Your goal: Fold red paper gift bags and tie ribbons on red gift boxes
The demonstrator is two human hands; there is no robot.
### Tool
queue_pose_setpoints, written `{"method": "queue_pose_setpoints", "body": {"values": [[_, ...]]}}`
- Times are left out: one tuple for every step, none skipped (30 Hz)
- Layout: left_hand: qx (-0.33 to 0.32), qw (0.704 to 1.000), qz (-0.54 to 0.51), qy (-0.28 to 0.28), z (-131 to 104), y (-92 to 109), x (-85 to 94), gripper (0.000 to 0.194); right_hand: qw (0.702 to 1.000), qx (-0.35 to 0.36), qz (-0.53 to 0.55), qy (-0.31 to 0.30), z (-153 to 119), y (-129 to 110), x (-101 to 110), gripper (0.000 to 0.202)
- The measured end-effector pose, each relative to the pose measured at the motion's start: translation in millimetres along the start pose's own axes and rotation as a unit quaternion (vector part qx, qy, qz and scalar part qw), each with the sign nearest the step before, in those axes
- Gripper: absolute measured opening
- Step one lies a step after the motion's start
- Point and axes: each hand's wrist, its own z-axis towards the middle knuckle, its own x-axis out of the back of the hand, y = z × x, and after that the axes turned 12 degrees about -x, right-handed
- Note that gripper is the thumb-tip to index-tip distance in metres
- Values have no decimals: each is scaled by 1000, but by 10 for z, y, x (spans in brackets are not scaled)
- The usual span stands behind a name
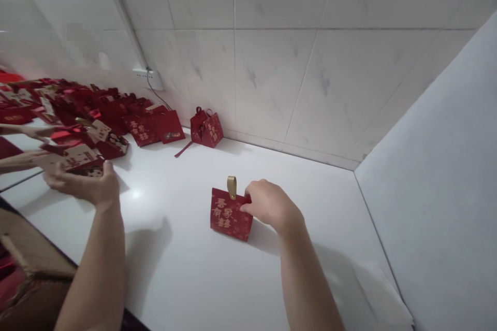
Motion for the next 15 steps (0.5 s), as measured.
{"method": "queue_pose_setpoints", "body": {"values": [[25,1000,14,7,-62,-31,-2,98,1000,-4,21,10,-30,20,10,20],[41,999,19,7,-117,-67,-15,105,999,-9,41,16,-59,30,16,28],[51,998,24,16,-160,-106,-37,110,998,-15,60,17,-87,31,21,37],[56,998,22,9,-192,-148,-64,112,997,-22,74,13,-113,24,24,45],[57,998,20,10,-213,-193,-95,111,996,-26,83,6,-137,11,27,49],[55,998,16,18,-222,-240,-127,106,996,-27,88,-2,-159,-4,31,50],[47,999,9,25,-222,-287,-156,97,996,-22,92,-6,-178,-21,36,50],[37,999,-2,30,-216,-336,-182,89,995,-15,94,-9,-194,-35,41,49],[29,999,-15,34,-204,-386,-203,82,995,-7,96,-11,-207,-47,45,48],[26,999,-27,36,-188,-436,-219,77,995,0,98,-11,-217,-55,49,47],[31,998,-33,37,-170,-489,-230,73,995,6,101,-11,-224,-58,52,46],[45,998,-33,37,-151,-543,-236,72,994,12,105,-13,-228,-57,54,45],[64,997,-27,39,-133,-599,-239,73,994,16,109,-14,-231,-52,57,44],[83,996,-17,41,-116,-655,-240,76,993,18,113,-14,-232,-44,59,43],[95,994,-6,43,-100,-710,-239,83,993,17,115,-14,-233,-35,62,42]]}}
